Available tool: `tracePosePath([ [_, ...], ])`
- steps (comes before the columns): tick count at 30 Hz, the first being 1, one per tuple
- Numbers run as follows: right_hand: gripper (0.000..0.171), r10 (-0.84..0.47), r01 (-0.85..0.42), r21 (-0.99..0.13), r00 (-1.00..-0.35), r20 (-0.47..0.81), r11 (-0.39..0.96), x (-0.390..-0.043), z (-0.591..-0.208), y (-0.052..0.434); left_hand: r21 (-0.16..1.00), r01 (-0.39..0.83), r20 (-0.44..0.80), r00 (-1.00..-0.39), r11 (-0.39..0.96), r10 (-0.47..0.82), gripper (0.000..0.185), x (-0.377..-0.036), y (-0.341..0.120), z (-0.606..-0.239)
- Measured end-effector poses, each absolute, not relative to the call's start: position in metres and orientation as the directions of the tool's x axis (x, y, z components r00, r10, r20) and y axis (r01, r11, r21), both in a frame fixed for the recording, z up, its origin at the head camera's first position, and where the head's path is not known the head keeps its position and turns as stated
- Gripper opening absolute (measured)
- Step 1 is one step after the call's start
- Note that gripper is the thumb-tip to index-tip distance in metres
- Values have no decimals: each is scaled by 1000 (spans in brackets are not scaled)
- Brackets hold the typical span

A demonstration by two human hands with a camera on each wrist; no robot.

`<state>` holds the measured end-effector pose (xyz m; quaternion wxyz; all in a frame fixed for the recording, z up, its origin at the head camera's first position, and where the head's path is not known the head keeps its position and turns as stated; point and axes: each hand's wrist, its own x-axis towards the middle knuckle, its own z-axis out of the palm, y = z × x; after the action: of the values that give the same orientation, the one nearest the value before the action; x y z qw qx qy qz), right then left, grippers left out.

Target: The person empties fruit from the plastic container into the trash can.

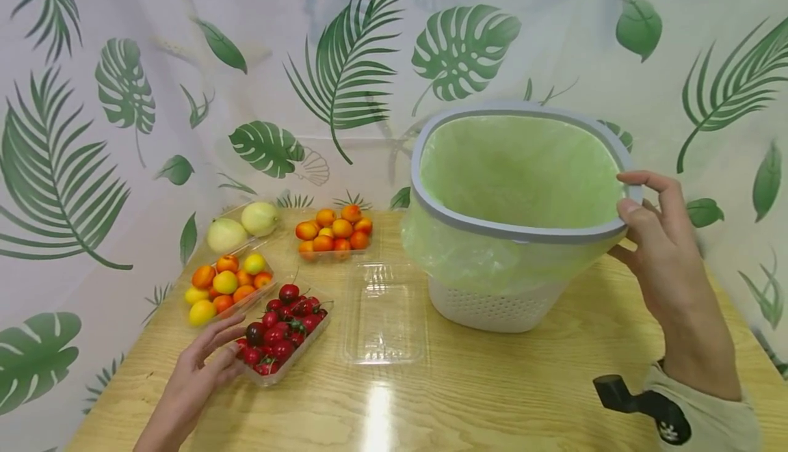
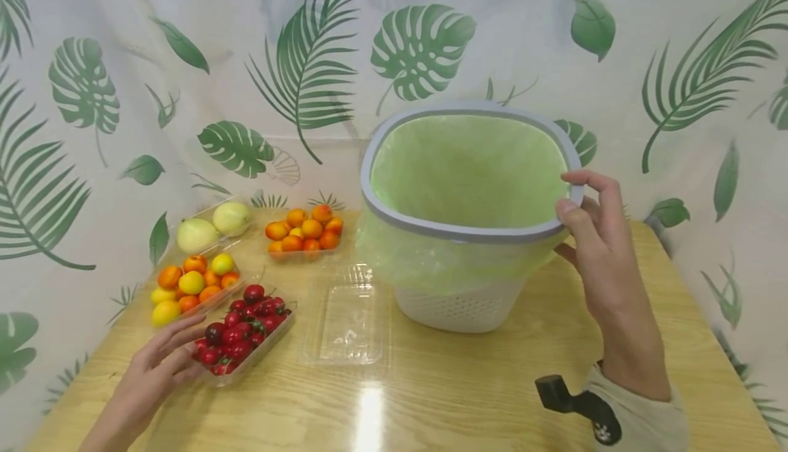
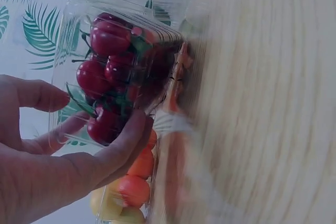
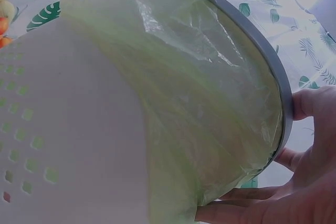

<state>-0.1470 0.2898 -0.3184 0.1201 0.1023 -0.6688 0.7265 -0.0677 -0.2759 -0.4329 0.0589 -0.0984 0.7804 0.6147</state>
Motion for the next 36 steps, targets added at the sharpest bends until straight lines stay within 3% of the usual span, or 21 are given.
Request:
tracePosePath([
  [9,38,32,-310,-948,-951,308,-73,-148,-319,291,979,-188,-184,-981,77,-64,50,-62,-275,-435],
  [16,38,29,-325,-943,-946,324,-73,-147,-320,291,997,-63,-62,-998,34,-24,44,-61,-277,-415],
  [26,38,27,-341,-936,-940,340,-84,-147,-318,290,984,148,143,-988,-99,-54,41,-86,-266,-387],
  [36,39,21,-335,-939,-942,334,-84,-146,-319,292,963,211,196,-975,-167,-105,43,-113,-252,-356],
])
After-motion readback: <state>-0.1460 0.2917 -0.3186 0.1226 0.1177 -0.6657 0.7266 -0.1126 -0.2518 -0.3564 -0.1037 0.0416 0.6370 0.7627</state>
